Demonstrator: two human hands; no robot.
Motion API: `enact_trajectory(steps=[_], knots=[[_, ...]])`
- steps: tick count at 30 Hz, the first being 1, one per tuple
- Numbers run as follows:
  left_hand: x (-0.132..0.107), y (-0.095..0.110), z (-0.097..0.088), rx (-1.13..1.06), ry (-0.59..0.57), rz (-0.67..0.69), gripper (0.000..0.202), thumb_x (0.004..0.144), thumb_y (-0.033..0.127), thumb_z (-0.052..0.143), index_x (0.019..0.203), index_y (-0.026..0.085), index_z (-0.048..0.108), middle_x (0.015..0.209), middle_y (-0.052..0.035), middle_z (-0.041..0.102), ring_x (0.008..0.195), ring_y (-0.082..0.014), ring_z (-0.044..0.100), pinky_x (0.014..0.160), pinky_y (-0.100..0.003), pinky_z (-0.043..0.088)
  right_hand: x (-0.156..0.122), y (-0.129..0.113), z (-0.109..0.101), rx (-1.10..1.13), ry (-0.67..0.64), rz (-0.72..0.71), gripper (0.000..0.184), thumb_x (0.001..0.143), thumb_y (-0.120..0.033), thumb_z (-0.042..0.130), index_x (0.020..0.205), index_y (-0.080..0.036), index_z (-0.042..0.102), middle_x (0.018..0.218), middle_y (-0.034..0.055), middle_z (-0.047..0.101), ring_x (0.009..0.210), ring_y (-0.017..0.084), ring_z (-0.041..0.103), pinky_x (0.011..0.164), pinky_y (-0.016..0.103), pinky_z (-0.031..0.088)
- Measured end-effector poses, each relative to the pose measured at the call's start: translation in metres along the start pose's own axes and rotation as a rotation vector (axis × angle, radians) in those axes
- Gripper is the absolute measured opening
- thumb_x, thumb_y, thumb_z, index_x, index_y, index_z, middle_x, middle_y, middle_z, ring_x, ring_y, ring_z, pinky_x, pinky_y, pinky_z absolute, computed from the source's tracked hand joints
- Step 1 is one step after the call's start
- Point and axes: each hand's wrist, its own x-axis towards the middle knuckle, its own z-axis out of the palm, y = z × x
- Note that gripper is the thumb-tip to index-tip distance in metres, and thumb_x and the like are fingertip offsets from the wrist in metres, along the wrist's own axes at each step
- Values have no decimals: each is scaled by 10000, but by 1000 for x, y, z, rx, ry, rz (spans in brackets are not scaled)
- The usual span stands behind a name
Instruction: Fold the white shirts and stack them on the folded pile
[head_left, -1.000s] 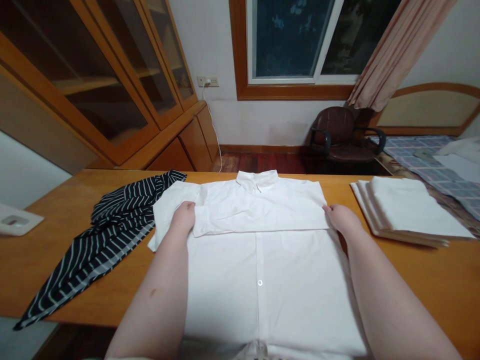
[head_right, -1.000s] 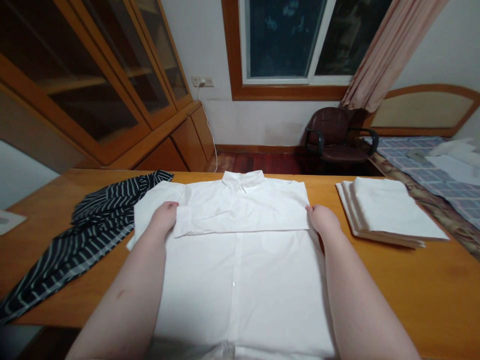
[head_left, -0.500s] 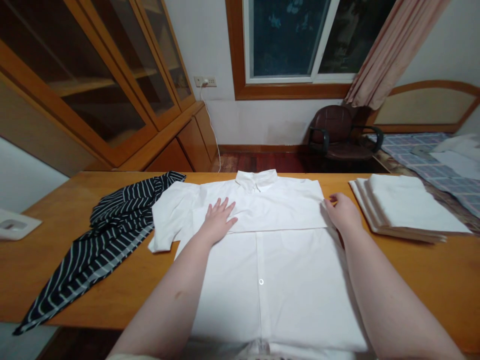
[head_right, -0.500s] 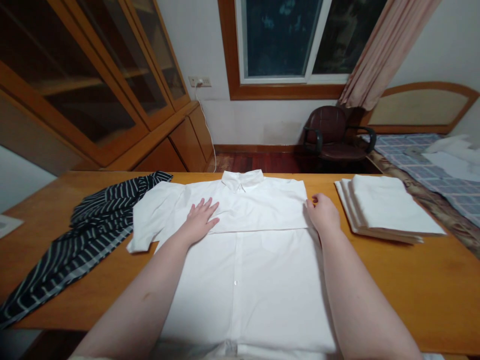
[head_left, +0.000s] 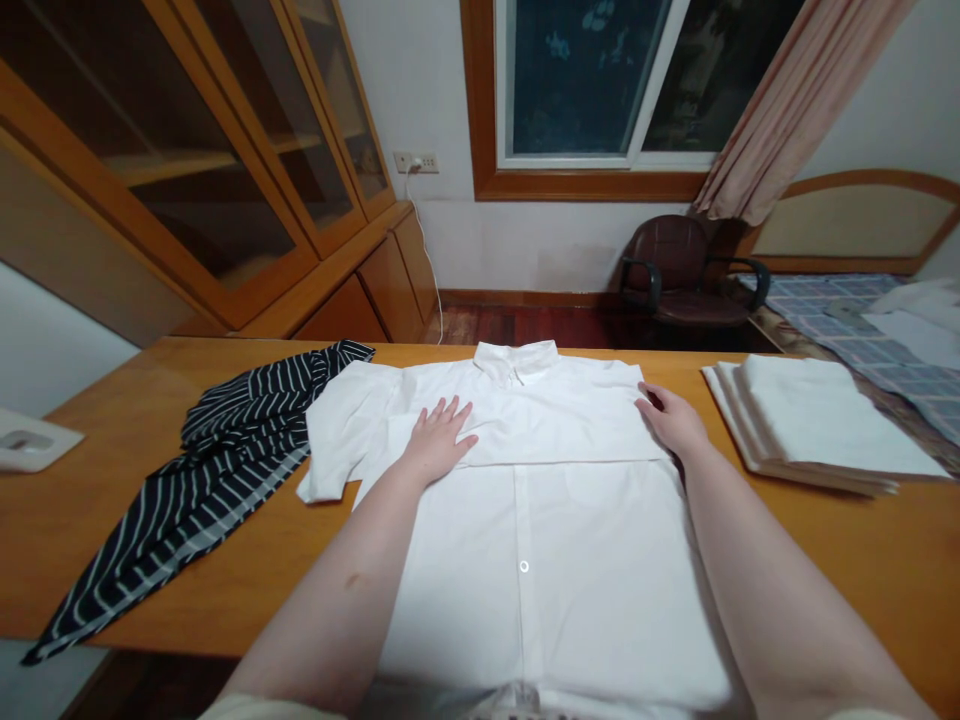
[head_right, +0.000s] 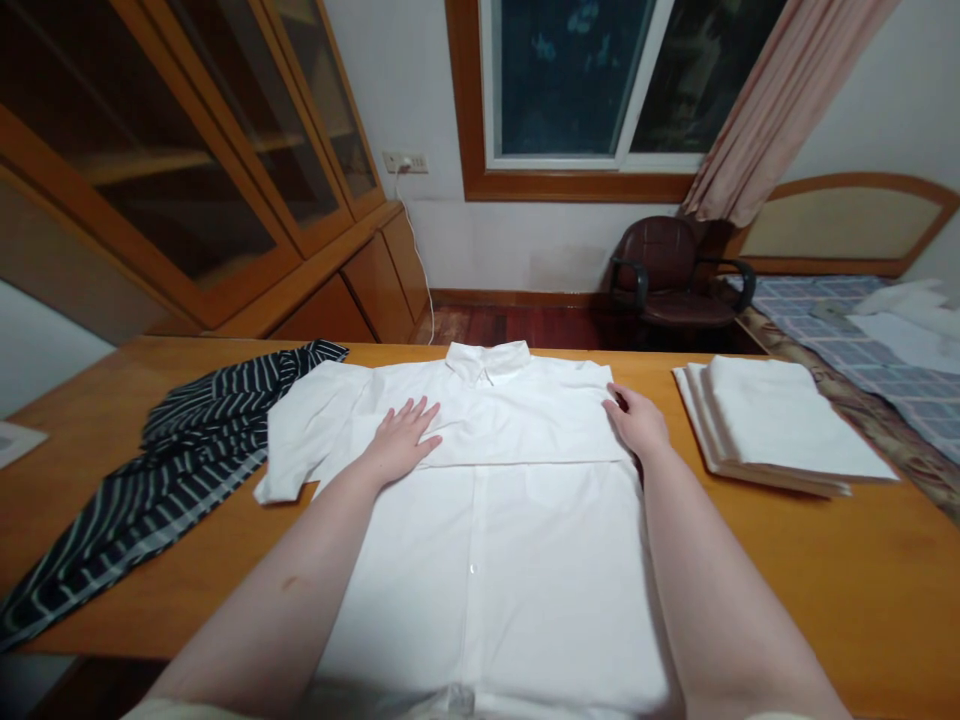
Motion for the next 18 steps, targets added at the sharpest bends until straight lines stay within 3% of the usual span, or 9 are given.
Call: enact_trajectory(steps=[7,13,18], knots=[[0,-2,2,-23,17,7,625,904,532,346,1465,268,272,1549,-54,181,1426,-271,125,1130,-489,113,26,-4,0,-126,-7,31,462,906,-272,340,1331,-263,521,1405,23,479,1275,215,425,1053,383,306],[-1,-2,2,-17,12,7,625,901,520,361,1463,257,281,1548,-53,189,1424,-269,133,1133,-487,107,39,-1,-3,-61,89,208,506,901,-485,340,1240,-219,605,1282,95,584,1172,268,517,958,397,388],[-1,-2,1,-16,20,2,616,904,515,358,1459,258,288,1545,-56,197,1424,-268,136,1132,-488,110,49,10,0,10,70,141,455,816,-585,456,1042,-273,699,1348,12,533,1205,241,482,998,364,337]])
